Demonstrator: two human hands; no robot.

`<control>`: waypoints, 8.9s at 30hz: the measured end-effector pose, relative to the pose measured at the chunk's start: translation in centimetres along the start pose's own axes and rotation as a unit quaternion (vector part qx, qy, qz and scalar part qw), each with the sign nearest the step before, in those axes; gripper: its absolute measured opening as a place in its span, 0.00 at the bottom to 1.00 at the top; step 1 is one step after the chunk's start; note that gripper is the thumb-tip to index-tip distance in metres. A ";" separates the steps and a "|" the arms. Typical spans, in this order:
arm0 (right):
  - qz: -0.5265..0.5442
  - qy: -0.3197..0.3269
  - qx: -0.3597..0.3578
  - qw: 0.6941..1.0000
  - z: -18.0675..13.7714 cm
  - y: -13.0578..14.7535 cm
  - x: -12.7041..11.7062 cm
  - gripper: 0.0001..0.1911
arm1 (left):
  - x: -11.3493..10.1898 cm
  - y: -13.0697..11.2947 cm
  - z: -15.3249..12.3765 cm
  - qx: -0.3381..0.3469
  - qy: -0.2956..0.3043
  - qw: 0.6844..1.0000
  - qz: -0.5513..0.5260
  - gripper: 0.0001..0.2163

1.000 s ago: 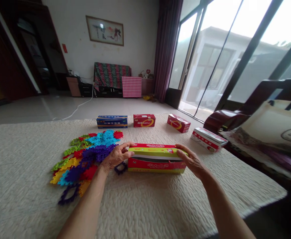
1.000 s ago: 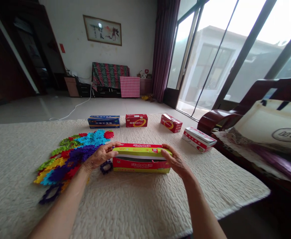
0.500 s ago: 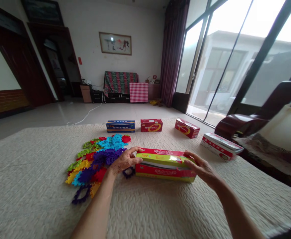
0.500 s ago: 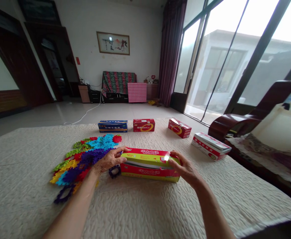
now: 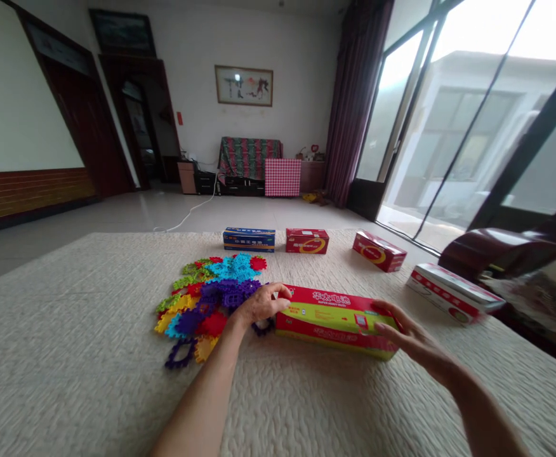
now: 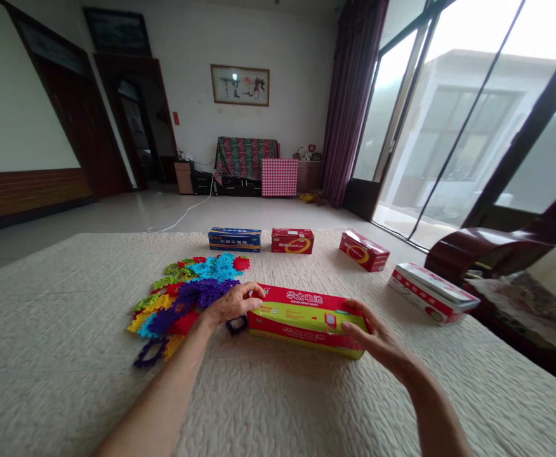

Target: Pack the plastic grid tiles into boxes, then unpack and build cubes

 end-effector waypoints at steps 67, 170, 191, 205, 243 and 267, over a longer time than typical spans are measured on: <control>-0.152 -0.023 -0.274 0.949 28.8 8.2 37.1 0.24 | -30.6 26.1 -1.7 -0.356 -0.472 0.772 0.235 0.28; -0.235 0.141 -0.322 0.906 11.9 1.2 39.4 0.18 | -10.5 9.6 -14.6 0.007 0.018 0.913 0.407 0.32; -0.087 0.134 -0.276 0.948 9.4 3.7 49.6 0.20 | -23.9 14.3 -22.6 -0.090 -0.093 0.853 0.505 0.32; -0.315 0.092 -0.301 0.895 1.7 2.3 46.8 0.23 | -17.9 14.1 -28.9 0.020 -0.104 0.888 0.447 0.33; -0.260 0.254 -0.407 0.838 2.6 5.2 61.4 0.38 | -24.9 20.7 -29.3 -0.278 -0.411 0.751 0.435 0.26; -0.240 -0.077 -0.266 0.930 21.7 0.7 43.1 0.28 | -24.3 18.9 0.0 -0.058 -0.135 0.883 0.446 0.17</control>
Point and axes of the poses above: each hand's wrist, its own z-axis towards the middle knuckle, its own x-axis out of the palm, y = z × x, the point moved 2 cm from there along z, towards the middle knuckle, and after that the axes turned 9 degrees about z, right-handed, at the moved point
